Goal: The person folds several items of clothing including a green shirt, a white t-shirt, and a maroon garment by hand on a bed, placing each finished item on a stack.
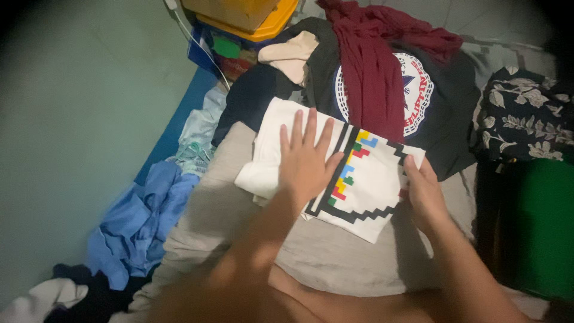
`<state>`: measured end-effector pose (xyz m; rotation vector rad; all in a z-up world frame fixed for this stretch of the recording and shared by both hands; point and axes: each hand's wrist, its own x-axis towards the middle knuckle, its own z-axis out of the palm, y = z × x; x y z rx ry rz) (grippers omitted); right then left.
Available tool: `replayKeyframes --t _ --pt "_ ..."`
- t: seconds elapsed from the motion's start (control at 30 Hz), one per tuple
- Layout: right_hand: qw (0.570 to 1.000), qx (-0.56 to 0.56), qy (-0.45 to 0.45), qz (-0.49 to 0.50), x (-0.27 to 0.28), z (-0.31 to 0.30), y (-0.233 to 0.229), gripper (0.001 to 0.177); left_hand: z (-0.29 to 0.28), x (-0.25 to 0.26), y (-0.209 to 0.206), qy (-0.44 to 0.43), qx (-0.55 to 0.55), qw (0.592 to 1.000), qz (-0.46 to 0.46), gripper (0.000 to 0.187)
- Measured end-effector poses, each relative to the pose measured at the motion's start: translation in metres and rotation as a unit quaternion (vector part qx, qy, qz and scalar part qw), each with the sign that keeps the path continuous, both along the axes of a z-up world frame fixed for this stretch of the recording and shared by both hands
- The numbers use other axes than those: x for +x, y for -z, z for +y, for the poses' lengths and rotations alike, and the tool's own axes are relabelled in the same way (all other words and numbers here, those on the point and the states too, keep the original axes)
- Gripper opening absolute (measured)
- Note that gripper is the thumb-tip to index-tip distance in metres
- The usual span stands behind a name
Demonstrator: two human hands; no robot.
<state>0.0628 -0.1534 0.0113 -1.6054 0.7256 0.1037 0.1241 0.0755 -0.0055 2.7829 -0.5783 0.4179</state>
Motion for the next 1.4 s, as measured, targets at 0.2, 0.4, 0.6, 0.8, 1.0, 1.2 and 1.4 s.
replayKeyframes --t 0.2,0.4,0.6,0.8,1.0,1.2,1.4 --pt "0.986 -0.018 -0.005 -0.163 0.0 -0.01 0.012 0.036 0.0 0.001 -0.004 -0.027 -0.009 0.996 0.083 0.074" --pt "0.952 -0.104 -0.055 -0.284 -0.02 0.01 -0.012 0.036 0.018 0.037 0.032 -0.03 -0.123 0.991 0.044 0.074" --pt "0.962 -0.072 -0.05 -0.258 -0.023 0.004 -0.01 0.038 0.07 0.055 0.057 -0.146 -0.072 0.987 0.017 0.072" --pt "0.974 0.072 -0.036 -0.213 -0.003 -0.005 -0.009 0.038 0.084 0.042 0.043 -0.152 -0.043 0.987 -0.017 0.078" --pt "0.977 0.152 0.003 -0.146 -0.001 0.0 -0.012 0.042 0.029 0.004 -0.009 0.003 -0.039 0.998 -0.056 0.061" --pt "0.989 -0.05 -0.086 -0.105 -0.018 0.012 -0.019 0.038 -0.012 -0.019 -0.072 0.261 -0.161 0.952 0.0 0.079" --pt "0.917 -0.05 -0.285 -0.275 -0.045 0.051 -0.038 0.032 0.023 -0.027 -0.086 0.19 -0.187 0.957 0.112 0.021"
